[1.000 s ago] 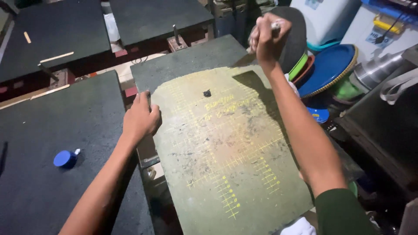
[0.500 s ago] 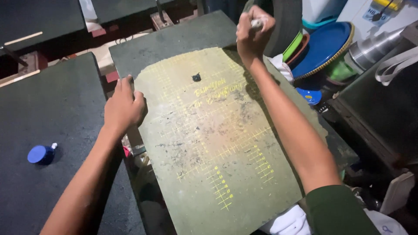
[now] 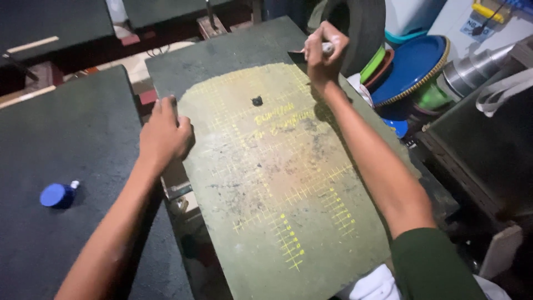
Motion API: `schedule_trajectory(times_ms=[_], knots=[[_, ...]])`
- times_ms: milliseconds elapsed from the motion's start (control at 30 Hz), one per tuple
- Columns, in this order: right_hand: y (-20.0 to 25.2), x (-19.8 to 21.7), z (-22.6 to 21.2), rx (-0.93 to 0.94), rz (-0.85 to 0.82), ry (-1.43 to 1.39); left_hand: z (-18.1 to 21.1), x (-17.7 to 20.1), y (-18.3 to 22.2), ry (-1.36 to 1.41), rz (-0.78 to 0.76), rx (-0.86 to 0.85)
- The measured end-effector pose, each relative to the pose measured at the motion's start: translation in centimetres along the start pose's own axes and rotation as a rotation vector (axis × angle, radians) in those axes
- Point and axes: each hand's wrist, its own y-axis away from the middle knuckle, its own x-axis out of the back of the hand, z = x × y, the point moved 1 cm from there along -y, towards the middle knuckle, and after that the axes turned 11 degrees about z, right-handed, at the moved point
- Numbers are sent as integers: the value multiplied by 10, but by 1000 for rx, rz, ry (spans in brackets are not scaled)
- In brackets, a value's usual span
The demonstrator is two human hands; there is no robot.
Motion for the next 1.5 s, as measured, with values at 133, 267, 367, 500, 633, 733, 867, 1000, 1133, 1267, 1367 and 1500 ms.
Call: schedule_trajectory(times_ms=[133, 267, 367, 500, 633, 733, 867, 1000, 1133, 1267, 1367, 1500], knots=[[-28, 10, 6, -209, 76, -192, 1, 3, 0, 20, 23, 2], [-47, 33, -11, -328, 132, -197, 3, 3, 1, 24, 25, -11], [-51, 50, 27, -460, -2, 4, 10, 10, 4, 19, 0, 19], [-44, 50, -1, -389, 41, -125, 5, 4, 1, 1, -8, 14], [-30, 51, -2, -173, 57, -174, 9, 1, 2, -5, 23, 16], [-25, 52, 7, -194, 72, -166, 14, 4, 6, 3, 42, 31], [-28, 55, -7, -121, 61, -171, 6, 1, 3, 20, 5, 9], [-31, 56, -9, -83, 43, -142, 14, 12, 11, 99, 60, -7], [-37, 58, -30, -162, -3, -209, 4, 1, 3, 90, 68, -16], [-37, 55, -3, -240, 27, -57, 1, 0, -3, 27, 30, 37], [-23, 60, 12, -105, 102, -111, 9, 7, 6, 51, 20, 39], [-25, 60, 10, -107, 99, -105, 5, 3, 5, -2, 41, 15]])
